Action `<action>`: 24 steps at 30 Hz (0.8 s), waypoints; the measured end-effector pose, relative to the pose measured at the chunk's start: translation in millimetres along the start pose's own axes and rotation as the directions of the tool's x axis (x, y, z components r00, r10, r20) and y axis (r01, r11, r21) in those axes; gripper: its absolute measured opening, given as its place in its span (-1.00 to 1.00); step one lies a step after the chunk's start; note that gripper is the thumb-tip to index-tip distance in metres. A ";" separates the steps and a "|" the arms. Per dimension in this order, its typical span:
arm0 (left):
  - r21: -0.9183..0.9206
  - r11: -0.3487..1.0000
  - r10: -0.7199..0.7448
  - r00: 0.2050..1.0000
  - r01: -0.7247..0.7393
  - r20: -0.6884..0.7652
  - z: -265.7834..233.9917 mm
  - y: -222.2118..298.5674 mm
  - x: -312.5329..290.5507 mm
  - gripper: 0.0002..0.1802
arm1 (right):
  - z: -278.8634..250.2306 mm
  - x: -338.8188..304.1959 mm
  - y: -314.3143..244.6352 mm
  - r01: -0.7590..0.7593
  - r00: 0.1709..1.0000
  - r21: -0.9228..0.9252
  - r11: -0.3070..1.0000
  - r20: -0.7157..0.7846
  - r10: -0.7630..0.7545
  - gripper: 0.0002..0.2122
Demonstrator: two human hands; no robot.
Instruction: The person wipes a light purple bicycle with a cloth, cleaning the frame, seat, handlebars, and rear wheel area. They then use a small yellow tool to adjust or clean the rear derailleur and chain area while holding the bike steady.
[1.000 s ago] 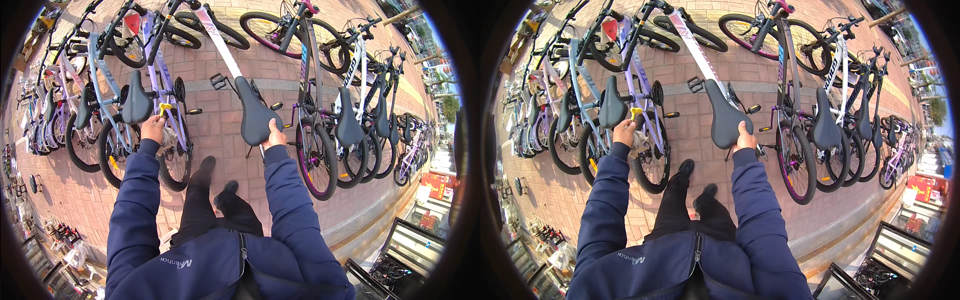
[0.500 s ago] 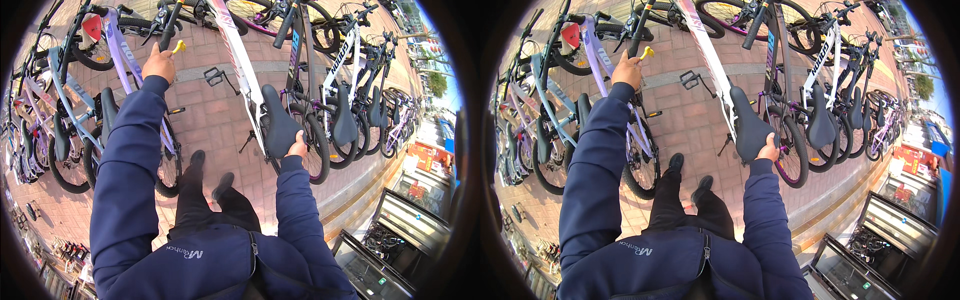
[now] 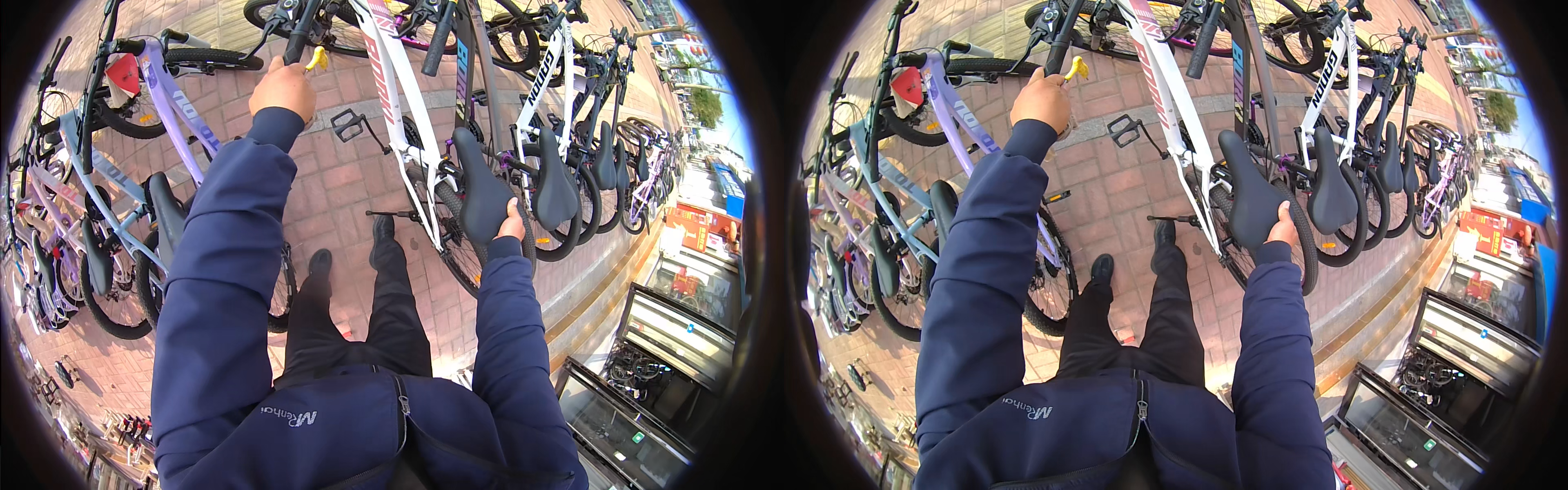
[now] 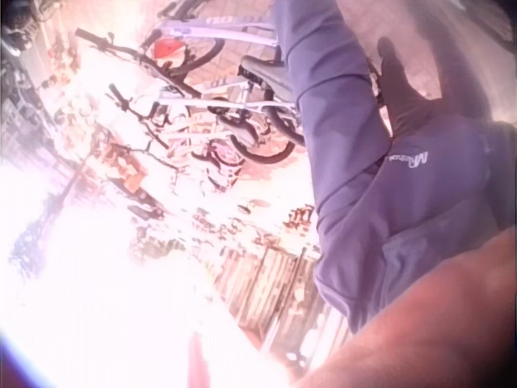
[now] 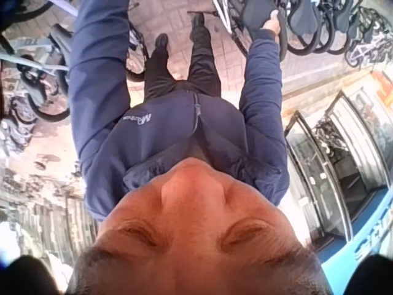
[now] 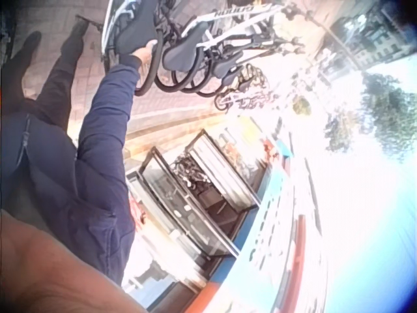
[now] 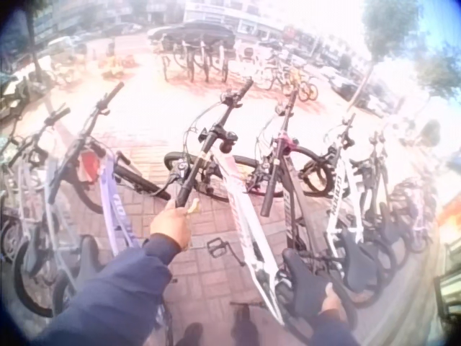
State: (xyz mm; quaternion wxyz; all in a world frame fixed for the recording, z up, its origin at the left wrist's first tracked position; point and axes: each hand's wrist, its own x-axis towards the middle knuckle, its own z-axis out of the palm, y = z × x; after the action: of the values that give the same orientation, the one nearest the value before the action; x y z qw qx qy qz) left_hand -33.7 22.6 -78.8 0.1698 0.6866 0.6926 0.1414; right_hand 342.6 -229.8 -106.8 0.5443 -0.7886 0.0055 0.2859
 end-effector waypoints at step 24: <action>0.075 0.988 -0.142 0.988 0.137 0.063 54.2 -27.0 -25.5 -0.75 | -39.2 16.1 131.2 -0.055 0.966 0.045 0.997 0.255 0.042 -0.55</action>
State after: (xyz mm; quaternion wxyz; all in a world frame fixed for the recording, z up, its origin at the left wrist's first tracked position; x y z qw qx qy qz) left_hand -34.8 -5.4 -138.3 0.1787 0.6465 0.7372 0.0813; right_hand 331.5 -312.2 -216.9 0.5538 -0.7307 -0.0376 0.3974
